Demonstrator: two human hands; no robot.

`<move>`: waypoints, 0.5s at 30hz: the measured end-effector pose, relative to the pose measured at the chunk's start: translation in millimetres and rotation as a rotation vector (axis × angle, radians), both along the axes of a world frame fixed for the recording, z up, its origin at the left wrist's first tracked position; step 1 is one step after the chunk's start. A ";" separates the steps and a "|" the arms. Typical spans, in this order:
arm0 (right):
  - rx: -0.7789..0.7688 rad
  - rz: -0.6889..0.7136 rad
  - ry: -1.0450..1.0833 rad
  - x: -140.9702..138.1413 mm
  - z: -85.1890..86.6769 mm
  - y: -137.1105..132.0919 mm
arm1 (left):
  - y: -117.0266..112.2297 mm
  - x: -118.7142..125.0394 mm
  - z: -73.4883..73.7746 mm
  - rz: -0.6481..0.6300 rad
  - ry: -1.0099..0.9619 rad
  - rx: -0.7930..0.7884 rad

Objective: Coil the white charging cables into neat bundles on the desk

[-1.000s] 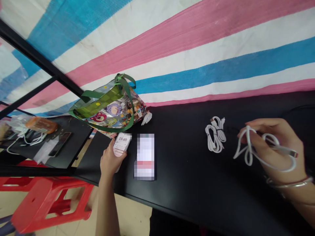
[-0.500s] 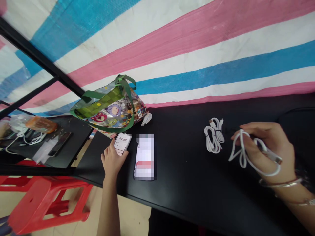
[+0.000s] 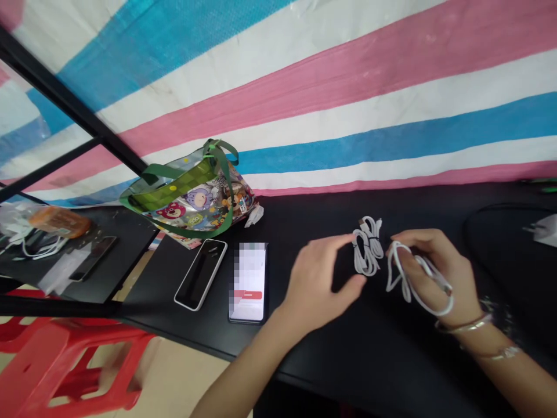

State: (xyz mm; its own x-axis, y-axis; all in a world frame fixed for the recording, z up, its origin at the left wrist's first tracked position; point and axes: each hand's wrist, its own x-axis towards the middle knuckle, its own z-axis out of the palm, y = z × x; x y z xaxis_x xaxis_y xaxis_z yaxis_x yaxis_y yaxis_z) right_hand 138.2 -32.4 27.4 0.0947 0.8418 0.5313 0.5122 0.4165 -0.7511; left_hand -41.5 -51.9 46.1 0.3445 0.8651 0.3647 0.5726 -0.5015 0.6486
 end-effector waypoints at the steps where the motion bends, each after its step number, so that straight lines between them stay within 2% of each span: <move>1: -0.003 0.012 0.009 0.3 -0.1 0.2 | 3.8 11.4 -3.1 -0.090 0.012 -0.044; 3: -0.022 0.040 0.033 1.5 -1.4 1.3 | 10.4 28.7 -10.9 -0.201 0.016 -0.133; 4: -0.031 0.045 0.050 2.4 -2.5 2.1 | 12.7 34.6 -14.7 -0.213 -0.009 -0.172; 9: -0.064 0.054 0.127 6.8 -10.6 5.5 | 11.5 43.4 -25.5 -0.193 -0.154 -0.283; 15: -0.112 0.106 0.134 6.0 -16.0 3.7 | 2.3 44.8 -31.6 -0.140 -0.154 -0.308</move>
